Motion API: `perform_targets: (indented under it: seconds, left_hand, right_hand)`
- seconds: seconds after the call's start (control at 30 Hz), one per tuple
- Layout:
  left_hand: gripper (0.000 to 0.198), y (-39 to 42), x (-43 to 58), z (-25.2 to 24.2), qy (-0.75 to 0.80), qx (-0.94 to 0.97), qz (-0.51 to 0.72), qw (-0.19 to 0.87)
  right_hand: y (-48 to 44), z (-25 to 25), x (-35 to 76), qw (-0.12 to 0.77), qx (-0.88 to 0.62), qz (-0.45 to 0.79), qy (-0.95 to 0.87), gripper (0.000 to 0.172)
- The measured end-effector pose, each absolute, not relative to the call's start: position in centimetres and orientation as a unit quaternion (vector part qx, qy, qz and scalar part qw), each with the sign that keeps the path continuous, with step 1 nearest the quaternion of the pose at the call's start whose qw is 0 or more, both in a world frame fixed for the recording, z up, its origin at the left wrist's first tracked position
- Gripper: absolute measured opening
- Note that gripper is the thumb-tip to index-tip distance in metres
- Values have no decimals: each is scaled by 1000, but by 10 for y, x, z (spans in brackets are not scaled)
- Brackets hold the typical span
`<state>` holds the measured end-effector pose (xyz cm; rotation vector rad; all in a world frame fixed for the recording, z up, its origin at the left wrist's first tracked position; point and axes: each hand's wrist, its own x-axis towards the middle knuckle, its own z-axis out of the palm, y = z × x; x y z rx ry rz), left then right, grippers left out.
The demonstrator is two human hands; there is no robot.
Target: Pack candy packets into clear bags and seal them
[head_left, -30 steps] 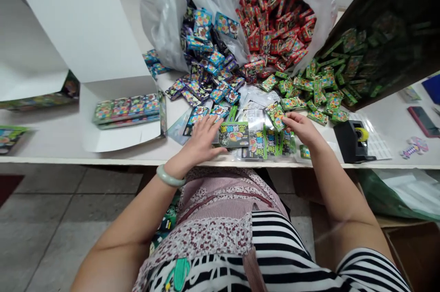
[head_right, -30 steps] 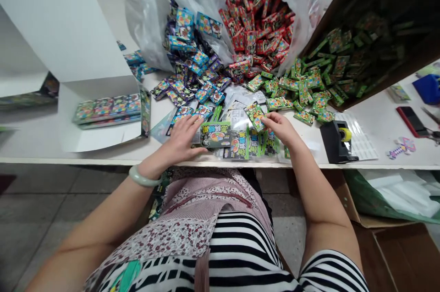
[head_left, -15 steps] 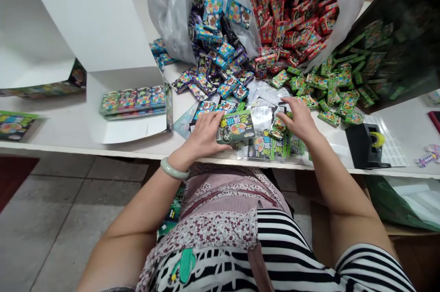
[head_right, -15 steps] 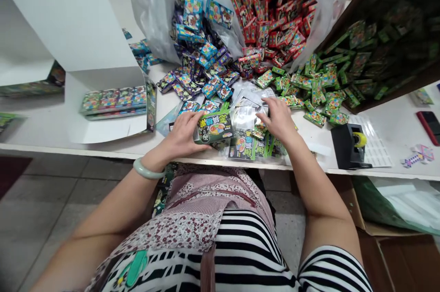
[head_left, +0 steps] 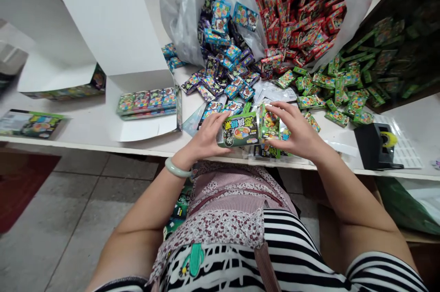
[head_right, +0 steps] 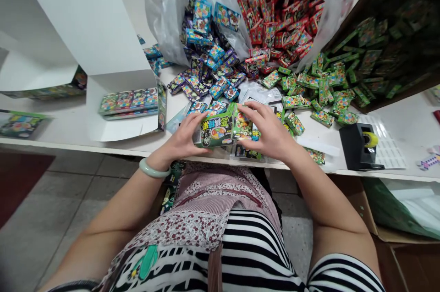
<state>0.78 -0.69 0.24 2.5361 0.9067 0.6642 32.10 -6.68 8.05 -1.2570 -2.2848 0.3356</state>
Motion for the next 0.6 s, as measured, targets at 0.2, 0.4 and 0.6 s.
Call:
perform_targets:
  seconds: [0.2,0.4,0.6]
  left_hand:
    - [118,-10,-2,-4,337,899,224,164]
    - [113,-10,4,-1,326,905,234,140]
    - [119,-13,0,0,339,900,233,144]
  right_hand:
    - [-68,76,312,262,-499,46,-825,78]
    - [-73,80,306,245,-455,52,-854,78]
    - [-71,69,318,205,-441,50,-872,74]
